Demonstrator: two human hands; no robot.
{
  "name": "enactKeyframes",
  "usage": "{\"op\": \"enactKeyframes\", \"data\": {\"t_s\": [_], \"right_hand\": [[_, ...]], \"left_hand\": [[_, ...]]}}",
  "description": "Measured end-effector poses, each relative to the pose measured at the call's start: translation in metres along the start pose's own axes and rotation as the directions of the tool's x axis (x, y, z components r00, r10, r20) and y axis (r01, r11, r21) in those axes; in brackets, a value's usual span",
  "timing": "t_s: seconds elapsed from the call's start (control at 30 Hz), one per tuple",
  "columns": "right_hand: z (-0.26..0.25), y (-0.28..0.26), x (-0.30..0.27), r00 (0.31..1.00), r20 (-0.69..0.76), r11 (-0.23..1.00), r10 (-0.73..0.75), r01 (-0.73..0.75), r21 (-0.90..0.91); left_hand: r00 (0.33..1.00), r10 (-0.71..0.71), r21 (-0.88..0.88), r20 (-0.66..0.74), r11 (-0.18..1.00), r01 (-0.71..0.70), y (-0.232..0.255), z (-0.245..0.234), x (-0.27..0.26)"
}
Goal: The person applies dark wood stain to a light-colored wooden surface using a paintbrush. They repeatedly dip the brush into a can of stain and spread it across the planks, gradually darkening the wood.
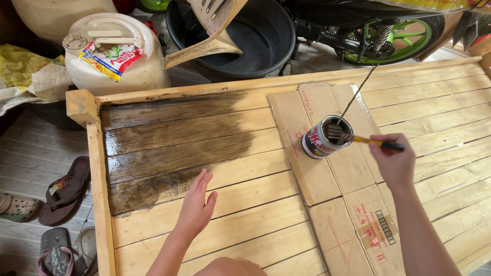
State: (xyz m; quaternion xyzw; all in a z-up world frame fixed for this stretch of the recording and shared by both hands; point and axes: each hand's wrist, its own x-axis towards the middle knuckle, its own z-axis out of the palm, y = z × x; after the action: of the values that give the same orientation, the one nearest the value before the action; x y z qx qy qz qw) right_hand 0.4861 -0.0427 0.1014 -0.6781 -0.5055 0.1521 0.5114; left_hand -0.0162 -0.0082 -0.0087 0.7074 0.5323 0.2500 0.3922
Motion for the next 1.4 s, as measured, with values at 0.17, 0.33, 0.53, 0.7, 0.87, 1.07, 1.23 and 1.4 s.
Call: {"op": "enactKeyframes", "data": {"t_s": [0.17, 0.33, 0.53, 0.7, 0.87, 1.07, 1.23, 1.4], "right_hand": [[-0.001, -0.008, -0.012, 0.999, 0.013, 0.988, 0.034, -0.032, -0.149], [-0.002, 0.013, -0.012, 0.948, -0.231, 0.934, 0.218, -0.134, 0.331], [0.015, 0.065, -0.034, 0.866, -0.103, 0.641, 0.489, -0.277, 0.716], [0.151, 0.073, -0.064, 0.845, 0.273, 0.511, 0.459, -0.503, 0.697], [0.291, 0.036, -0.12, 0.779, 0.457, 0.533, 0.429, -0.627, 0.568], [0.385, -0.052, -0.168, 0.735, 0.599, 0.646, 0.317, -0.63, 0.431], [0.376, -0.071, -0.159, 0.781, 0.59, 0.81, 0.204, -0.473, 0.347], [0.387, -0.075, -0.163, 0.808, 0.582, 0.851, 0.091, -0.367, 0.376]], "left_hand": [[0.999, -0.04, -0.023, 0.013, 0.999, 0.04, -0.005, 0.0, 0.001], [0.999, -0.013, -0.025, -0.036, 1.0, 0.012, -0.03, -0.007, -0.005], [0.981, 0.013, -0.036, -0.191, 0.999, -0.02, -0.091, -0.026, -0.012], [0.93, 0.016, 0.118, -0.367, 0.993, 0.03, -0.135, -0.065, -0.044], [0.898, -0.092, 0.203, -0.43, 0.96, 0.196, -0.151, -0.093, -0.075], [0.862, -0.091, 0.36, -0.498, 0.883, 0.301, -0.161, -0.101, -0.096], [0.852, -0.152, 0.342, -0.5, 0.869, 0.356, -0.176, -0.101, -0.106], [0.842, -0.238, 0.284, -0.484, 0.868, 0.409, -0.183, -0.098, -0.108]]}}
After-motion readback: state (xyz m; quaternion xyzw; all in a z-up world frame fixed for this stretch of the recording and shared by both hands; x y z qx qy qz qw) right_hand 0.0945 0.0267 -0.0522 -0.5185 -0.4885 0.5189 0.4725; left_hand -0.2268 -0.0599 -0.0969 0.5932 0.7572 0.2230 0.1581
